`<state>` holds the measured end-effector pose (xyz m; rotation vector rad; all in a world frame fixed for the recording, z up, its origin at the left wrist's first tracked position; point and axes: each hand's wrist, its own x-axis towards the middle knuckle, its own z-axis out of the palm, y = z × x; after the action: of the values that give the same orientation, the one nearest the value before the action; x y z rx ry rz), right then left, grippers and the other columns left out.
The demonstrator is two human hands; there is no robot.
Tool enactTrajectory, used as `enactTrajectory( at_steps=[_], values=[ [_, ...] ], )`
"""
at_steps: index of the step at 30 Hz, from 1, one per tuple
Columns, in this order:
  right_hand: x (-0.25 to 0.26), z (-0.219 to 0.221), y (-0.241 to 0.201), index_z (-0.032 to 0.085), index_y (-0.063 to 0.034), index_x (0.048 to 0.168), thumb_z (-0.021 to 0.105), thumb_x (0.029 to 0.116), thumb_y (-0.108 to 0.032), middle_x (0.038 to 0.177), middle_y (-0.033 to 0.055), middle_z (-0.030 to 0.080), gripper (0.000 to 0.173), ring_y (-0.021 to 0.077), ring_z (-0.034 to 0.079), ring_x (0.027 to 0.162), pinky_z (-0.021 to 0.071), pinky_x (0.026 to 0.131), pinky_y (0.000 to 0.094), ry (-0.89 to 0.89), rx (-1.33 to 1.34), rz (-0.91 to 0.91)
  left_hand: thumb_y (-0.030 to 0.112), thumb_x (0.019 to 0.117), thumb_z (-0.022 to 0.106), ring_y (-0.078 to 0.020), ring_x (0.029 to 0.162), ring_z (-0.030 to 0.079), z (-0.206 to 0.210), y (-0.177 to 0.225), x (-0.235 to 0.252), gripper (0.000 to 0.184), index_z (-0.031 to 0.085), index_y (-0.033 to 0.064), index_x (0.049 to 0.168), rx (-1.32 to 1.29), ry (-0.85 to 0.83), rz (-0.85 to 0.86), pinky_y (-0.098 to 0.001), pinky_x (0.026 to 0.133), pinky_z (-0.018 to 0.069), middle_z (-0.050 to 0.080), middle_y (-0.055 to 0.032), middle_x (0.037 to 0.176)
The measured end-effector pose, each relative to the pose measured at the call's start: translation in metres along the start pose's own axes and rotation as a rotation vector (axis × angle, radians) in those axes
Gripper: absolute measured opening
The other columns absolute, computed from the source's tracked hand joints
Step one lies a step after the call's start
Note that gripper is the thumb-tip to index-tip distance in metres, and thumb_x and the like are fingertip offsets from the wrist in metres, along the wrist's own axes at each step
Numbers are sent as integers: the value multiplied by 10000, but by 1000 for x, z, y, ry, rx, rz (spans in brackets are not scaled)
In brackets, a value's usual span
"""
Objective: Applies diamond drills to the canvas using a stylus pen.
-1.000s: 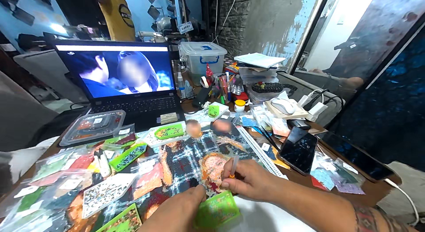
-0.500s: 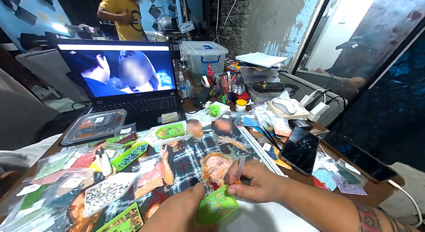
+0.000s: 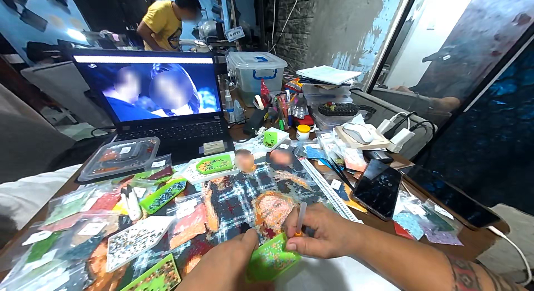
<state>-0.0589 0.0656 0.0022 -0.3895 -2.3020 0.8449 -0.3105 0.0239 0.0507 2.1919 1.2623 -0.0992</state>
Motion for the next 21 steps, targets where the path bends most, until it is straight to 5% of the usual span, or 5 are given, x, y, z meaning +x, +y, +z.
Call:
enactTrajectory(
  at_steps=[21],
  values=[
    [0,3,3,584,34,1006,590,1047,-219,759,105,594,256,62,543,652,451,612,162,20,-13,-43,401,901,778,-399,919,671,1,-1,1,575,574,-41,1207,2,-3,2,-572,809,537,654,-227,999]
  ],
)
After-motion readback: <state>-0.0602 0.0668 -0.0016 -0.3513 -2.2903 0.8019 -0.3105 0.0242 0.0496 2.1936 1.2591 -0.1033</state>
